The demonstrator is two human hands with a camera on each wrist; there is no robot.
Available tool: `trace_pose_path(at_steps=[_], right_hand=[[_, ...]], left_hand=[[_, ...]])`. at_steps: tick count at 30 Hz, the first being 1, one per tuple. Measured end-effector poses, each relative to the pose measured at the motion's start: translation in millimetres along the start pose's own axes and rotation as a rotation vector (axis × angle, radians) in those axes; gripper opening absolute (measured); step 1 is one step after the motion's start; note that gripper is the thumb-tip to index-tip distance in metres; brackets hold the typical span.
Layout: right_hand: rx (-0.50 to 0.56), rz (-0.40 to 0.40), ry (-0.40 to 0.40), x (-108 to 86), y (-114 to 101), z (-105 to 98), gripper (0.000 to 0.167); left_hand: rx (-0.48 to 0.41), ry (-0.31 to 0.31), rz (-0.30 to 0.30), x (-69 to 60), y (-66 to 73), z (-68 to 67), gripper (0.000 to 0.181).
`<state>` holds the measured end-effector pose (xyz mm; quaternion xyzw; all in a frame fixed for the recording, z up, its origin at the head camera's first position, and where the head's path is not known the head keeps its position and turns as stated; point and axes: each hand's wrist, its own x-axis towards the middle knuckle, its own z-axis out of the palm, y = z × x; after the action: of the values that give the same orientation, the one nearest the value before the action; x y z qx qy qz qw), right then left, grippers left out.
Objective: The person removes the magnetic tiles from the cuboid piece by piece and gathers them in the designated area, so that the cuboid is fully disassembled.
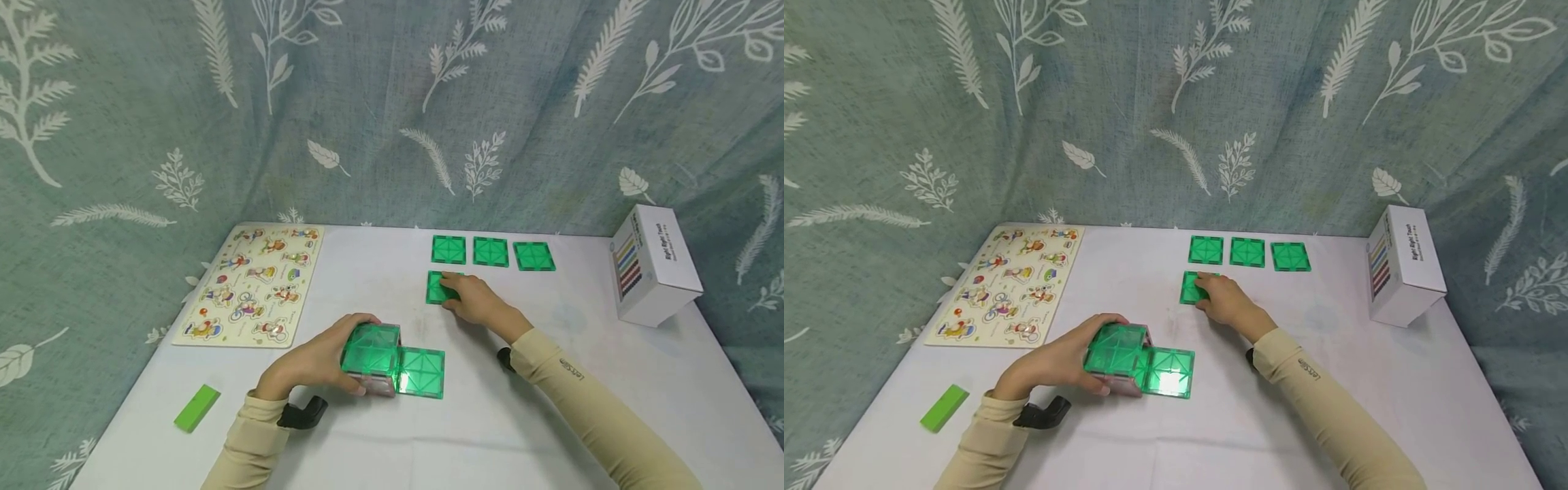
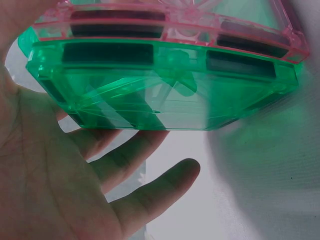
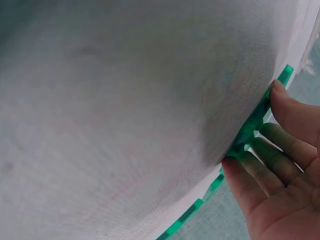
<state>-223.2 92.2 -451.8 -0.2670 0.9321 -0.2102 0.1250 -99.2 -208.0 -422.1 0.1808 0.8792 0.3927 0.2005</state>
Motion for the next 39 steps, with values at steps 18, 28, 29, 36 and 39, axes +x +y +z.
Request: trace_pose_path(at_steps=[18,28,29,36,39], right_hand=[[0.002,-0.001,-0.008,1.6,3.7,-4.2,0.057],[0.025,0.001,-0.03,-1.0,1.9,-6.5,0.061],[0.03,-0.001,-0.03,-1.2,1.8,-6.5,0.061],[0.025,-0.012,-0.034,-4.1,0.8,-5.9,0.06],[0.026,-0.023,-0.005,-6.1,0.0,-4.9,0.06]], left_hand=[[-0.026,-0.002,0.006,0.5,-0.3,-1.6,0.104],[-0.021,-0.004,0.011,0.3,-0.5,-1.8,0.104],[-0.019,-0.004,0.013,0.3,-0.7,-1.8,0.104],[-0.01,-0.003,0.017,-0.2,-2.4,-1.7,0.103],[-0.007,-0.005,0.016,-0.6,-2.8,-1.8,0.104]])
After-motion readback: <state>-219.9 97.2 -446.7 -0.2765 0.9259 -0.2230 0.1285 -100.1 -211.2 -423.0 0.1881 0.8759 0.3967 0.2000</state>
